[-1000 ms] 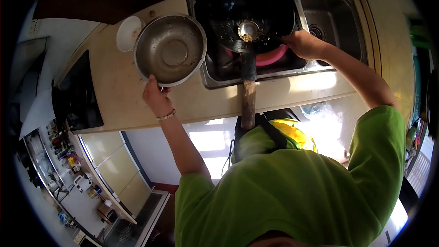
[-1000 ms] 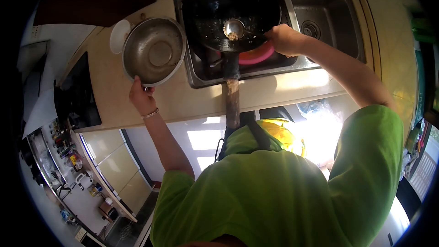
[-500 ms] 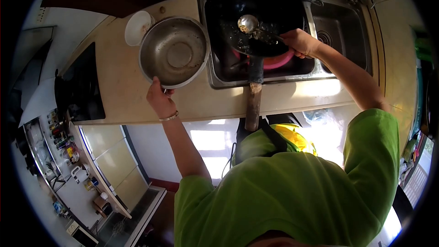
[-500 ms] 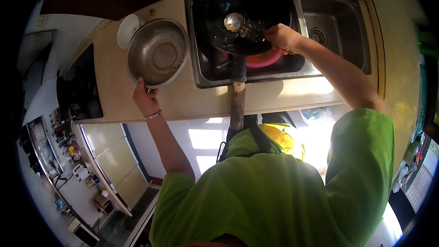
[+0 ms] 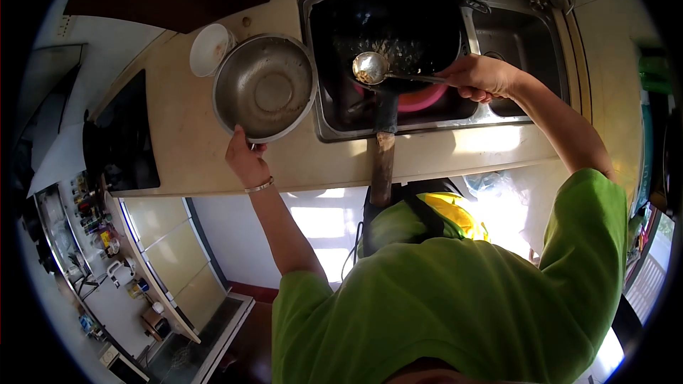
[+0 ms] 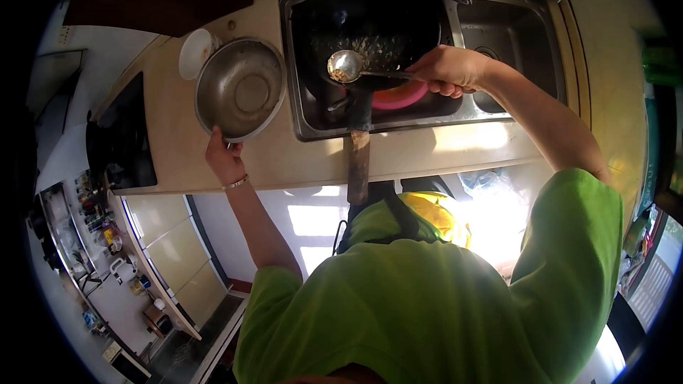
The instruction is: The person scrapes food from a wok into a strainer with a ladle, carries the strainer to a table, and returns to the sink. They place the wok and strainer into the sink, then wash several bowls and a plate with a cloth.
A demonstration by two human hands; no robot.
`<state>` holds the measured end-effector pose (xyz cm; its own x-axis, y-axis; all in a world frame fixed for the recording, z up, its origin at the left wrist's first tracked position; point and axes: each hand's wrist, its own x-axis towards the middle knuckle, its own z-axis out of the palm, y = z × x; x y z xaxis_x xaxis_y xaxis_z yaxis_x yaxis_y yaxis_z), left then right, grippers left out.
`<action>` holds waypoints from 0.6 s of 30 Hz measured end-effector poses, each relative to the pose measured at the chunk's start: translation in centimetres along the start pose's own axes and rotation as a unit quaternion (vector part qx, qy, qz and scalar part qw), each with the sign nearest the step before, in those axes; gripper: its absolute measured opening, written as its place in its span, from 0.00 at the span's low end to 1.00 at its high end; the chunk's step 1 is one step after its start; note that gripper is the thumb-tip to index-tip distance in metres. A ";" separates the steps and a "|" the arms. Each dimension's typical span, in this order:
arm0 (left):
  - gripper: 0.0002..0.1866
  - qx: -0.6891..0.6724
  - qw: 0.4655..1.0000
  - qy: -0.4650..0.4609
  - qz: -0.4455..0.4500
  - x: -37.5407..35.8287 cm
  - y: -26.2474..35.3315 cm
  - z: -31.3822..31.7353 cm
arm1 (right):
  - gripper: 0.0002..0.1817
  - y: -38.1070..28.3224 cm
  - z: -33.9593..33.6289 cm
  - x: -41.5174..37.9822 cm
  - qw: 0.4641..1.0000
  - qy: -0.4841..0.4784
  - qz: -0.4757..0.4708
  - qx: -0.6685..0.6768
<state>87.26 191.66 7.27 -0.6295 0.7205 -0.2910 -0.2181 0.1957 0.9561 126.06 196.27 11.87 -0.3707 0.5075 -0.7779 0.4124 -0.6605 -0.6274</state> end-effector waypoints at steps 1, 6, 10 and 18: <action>0.13 0.003 1.000 0.005 -0.005 0.0 -0.1 -0.1 | 0.16 0.1 -0.7 0.1 1.000 0.000 0.001 -0.002; 0.14 0.024 1.000 0.002 0.002 -0.1 -0.2 -0.2 | 0.15 -0.4 -4.7 1.2 0.982 0.084 -0.029 -0.165; 0.14 0.011 1.000 0.004 0.014 -0.4 -0.5 0.0 | 0.14 -1.7 -6.3 2.1 0.915 0.131 -0.025 -0.380; 0.15 0.018 1.000 -0.011 0.017 -1.5 -0.6 -0.2 | 0.19 -1.5 -6.3 1.7 0.749 0.086 -0.144 -0.641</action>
<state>88.19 190.38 7.14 -0.6199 0.7413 -0.2573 -0.1698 0.1935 0.9663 130.04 201.54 11.27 -0.5305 0.6626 -0.5288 0.8370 0.5084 -0.2026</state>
